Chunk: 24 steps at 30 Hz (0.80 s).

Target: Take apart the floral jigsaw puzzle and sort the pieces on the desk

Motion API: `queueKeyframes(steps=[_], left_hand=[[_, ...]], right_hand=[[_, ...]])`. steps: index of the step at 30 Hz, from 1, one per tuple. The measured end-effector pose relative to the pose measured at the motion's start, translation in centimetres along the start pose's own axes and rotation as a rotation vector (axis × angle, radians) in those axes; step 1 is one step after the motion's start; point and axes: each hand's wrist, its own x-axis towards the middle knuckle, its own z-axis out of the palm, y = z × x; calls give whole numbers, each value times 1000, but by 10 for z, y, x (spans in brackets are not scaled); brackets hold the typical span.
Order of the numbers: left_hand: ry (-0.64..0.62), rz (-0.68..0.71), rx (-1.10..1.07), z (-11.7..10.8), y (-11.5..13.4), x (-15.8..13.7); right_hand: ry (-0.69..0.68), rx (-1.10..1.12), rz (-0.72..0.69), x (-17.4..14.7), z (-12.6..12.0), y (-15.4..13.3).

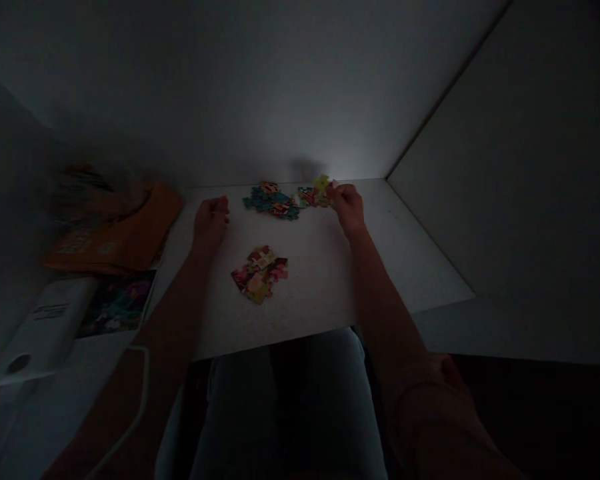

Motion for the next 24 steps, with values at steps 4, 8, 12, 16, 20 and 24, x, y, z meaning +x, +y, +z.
queueKeyframes(steps=[4,8,12,16,20,24], left_hand=[[4,6,-78,-6,-11,6],[-42,47,-29,-3,-10,1],[-69,60,2,-2,-9,0],[-72,77,-6,-2,-10,1],[-68,53,-44,0,-14,4],[-63,54,-77,3,-21,9]], right_hand=[[369,-549,329,2,-25,23],[357,-697,314,-5,-20,24],[40,-727,105,-8,-16,19],[-106,-751,84,-6,-22,20],[-25,-778,195,-2,-22,24],[-14,-799,201,0,-16,25]])
